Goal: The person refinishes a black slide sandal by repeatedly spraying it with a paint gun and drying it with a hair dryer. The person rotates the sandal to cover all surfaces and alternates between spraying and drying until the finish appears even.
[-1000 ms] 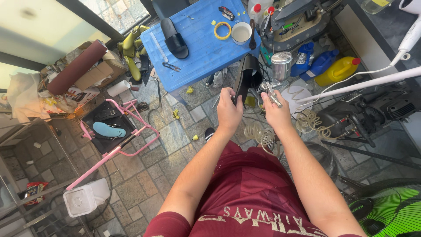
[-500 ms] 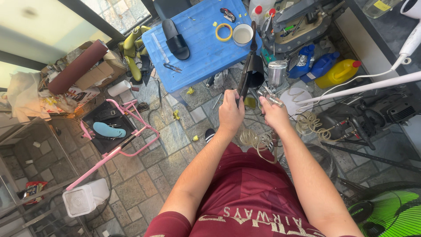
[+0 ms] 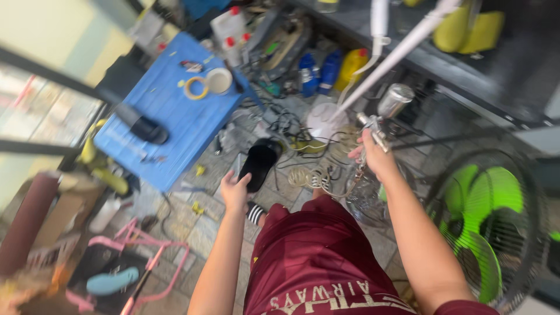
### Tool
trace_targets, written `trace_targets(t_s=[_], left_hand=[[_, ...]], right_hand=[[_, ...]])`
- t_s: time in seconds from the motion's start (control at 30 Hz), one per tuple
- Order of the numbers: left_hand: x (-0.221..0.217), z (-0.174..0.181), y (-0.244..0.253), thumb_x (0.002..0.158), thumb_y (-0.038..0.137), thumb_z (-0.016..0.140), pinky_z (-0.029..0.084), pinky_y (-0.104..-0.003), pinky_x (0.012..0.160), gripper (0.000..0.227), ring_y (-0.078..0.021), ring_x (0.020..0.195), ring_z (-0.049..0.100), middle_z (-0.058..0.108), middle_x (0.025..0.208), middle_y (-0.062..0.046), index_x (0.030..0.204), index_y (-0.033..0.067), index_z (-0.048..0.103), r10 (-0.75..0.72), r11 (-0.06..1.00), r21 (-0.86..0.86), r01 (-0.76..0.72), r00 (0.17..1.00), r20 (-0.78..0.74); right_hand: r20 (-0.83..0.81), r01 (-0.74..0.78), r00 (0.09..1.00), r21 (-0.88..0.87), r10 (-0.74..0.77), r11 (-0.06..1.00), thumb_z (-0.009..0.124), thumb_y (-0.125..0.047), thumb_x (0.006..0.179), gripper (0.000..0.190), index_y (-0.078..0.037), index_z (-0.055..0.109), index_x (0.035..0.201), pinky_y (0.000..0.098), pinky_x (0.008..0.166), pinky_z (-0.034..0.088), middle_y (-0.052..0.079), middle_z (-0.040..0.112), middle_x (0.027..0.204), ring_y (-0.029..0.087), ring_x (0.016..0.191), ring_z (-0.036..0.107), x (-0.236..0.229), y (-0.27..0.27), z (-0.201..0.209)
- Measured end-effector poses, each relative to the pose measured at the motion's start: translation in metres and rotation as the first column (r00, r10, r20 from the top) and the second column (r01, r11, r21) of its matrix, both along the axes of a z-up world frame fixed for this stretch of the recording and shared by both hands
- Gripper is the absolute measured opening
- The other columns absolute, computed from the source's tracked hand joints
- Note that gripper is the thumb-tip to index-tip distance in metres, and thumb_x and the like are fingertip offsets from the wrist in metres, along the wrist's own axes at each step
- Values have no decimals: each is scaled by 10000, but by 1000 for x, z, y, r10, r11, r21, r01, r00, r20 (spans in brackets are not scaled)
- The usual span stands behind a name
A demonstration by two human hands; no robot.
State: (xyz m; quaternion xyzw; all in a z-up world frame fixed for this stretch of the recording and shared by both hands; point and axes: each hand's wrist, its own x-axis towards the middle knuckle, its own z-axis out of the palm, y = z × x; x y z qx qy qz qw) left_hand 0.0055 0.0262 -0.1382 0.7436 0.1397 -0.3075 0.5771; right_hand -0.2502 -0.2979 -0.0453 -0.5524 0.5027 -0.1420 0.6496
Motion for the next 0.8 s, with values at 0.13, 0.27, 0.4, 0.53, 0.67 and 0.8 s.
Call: trace_targets(t_s=[0.13, 0.27, 0.4, 0.53, 0.67, 0.8], left_hand=[[-4, -30, 4, 838, 59, 743, 639, -458, 664, 613, -259, 883, 734, 681, 1117, -128, 1390, 40, 477, -28, 984, -175, -21, 961, -274], [-11, -41, 4, 906, 66, 703, 657, -461, 713, 355, -299, 900, 750, 727, 1081, -175, 1229, -51, 611, -150, 946, -324, 10, 900, -410], [-15, -42, -4, 925, 61, 685, 643, -455, 768, 239, -311, 903, 745, 735, 1039, -166, 1144, -24, 636, -116, 956, -292, -28, 878, -464], [-17, -35, -9, 926, 60, 683, 645, -459, 792, 228, -297, 910, 747, 729, 1044, -166, 1131, -20, 625, -82, 949, -307, -72, 884, -461], [-19, -28, -10, 919, 65, 692, 634, -436, 785, 250, -279, 907, 742, 734, 1054, -151, 1152, -16, 648, -60, 948, -308, -82, 903, -425], [-21, -28, -11, 919, 38, 689, 647, -442, 788, 270, -280, 920, 744, 729, 1064, -145, 1173, -26, 622, -32, 943, -316, -107, 914, -405]], right_hand=[[-79, 325, 945, 117, -318, 938, 566, -411, 1056, 401, -21, 586, 966, 408, 572, 592, 86, 612, 666, 254, 578, 651, -70, -77, -19], [35, 527, 850, -1, -526, 850, 509, -60, 950, 140, 55, 509, 1031, 417, 553, 581, 127, 573, 781, 244, 604, 626, -124, -167, -11], [71, 677, 714, -323, -697, 661, 500, 12, 931, 629, -97, 210, 1478, 317, 549, 573, 145, 603, 1137, 159, 750, 685, -162, -226, 5], [80, 893, 387, -279, -918, 352, 403, -159, 953, 446, -129, 452, 1395, 409, 731, 517, 55, 575, 1279, 235, 990, 669, -173, -253, 16], [107, 994, -57, 104, -993, -45, 339, -466, 1025, 466, -159, 487, 1343, 525, 1021, 337, 55, 559, 1341, 275, 1265, 540, -172, -260, 14], [-71, 934, 33, -354, -997, 56, 355, -358, 955, 394, -155, 532, 1243, 439, 1040, 438, 43, 521, 1374, 253, 1298, 543, -172, -260, 0]])
